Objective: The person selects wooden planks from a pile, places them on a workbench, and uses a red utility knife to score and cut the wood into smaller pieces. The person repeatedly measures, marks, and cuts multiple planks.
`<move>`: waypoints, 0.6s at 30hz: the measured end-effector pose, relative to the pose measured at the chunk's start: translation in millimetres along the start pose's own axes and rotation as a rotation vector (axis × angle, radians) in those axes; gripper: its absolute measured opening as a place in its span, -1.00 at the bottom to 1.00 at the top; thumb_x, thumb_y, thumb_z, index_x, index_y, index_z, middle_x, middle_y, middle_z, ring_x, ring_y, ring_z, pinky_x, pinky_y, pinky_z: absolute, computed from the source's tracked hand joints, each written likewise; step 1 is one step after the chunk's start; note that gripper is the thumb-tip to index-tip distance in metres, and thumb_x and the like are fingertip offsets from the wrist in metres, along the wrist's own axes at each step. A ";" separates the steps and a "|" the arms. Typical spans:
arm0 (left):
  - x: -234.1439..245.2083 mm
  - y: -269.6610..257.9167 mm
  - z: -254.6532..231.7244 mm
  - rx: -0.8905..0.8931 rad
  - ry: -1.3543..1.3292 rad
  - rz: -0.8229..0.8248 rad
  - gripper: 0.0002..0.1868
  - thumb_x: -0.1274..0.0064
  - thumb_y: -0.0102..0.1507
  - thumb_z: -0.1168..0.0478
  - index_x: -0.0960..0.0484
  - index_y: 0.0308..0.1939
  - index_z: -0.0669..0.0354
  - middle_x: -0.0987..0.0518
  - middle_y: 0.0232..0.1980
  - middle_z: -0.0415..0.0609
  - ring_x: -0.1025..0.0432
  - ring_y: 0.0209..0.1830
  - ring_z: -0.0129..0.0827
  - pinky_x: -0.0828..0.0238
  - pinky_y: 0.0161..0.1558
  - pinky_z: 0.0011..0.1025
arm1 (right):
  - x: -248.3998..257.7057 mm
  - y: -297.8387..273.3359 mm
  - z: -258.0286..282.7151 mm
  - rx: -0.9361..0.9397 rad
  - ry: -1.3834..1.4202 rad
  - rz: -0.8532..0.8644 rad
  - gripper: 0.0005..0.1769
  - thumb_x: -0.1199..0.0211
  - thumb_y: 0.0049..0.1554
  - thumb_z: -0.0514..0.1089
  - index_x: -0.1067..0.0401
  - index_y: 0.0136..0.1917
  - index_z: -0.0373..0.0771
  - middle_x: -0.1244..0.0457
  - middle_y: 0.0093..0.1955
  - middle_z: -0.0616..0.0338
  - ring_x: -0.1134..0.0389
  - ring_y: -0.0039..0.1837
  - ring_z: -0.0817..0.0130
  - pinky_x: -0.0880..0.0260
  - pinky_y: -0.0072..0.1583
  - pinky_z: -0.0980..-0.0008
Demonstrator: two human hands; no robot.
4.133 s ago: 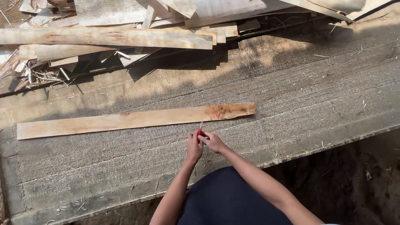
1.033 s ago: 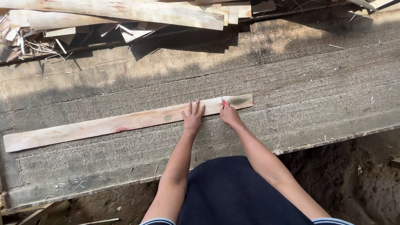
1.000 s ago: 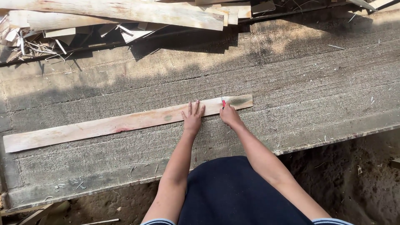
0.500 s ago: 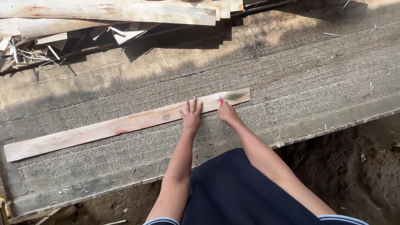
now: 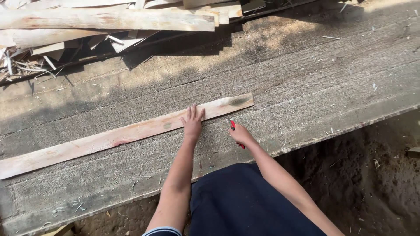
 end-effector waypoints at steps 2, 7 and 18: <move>-14.9 11.0 7.6 -0.026 0.031 -0.024 -0.25 0.09 0.38 0.30 -0.11 0.57 -0.50 0.15 0.71 -0.11 0.25 0.70 -0.06 0.05 0.44 0.40 | 17.0 -7.7 -8.5 -0.024 0.092 -0.014 -0.57 -0.05 0.19 0.04 -0.43 0.00 -0.42 -0.32 -0.35 -0.11 -0.38 -0.46 0.18 -0.44 -0.36 0.25; -11.0 27.6 13.2 -0.113 0.146 -0.158 -0.27 -0.15 0.28 0.16 -0.26 0.50 -0.43 -0.13 0.59 -0.08 -0.01 0.60 -0.09 -0.09 0.41 0.32 | 60.4 3.7 -50.7 -0.018 0.384 -0.131 -0.62 -0.07 0.23 0.02 -0.42 -0.03 -0.38 -0.29 -0.31 -0.11 -0.34 -0.50 0.21 -0.47 -0.48 0.25; 28.6 40.6 -111.7 -0.222 0.178 -0.265 0.05 -0.15 -0.02 -0.02 -0.08 0.55 -0.11 -0.32 0.32 -0.01 -0.29 0.38 -0.12 -0.25 0.37 0.04 | 219.9 33.4 -126.6 0.083 0.954 -0.300 -0.67 -0.11 0.23 -0.07 -0.37 0.09 -0.40 -0.28 -0.25 -0.07 -0.34 -0.47 0.24 -0.51 -0.47 0.24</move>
Point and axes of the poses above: each hand's wrist, its own y-axis towards the middle knuckle, its own x-axis out of the back of the hand, z = x × y, the point moved 7 cm from there along y, towards the middle knuckle
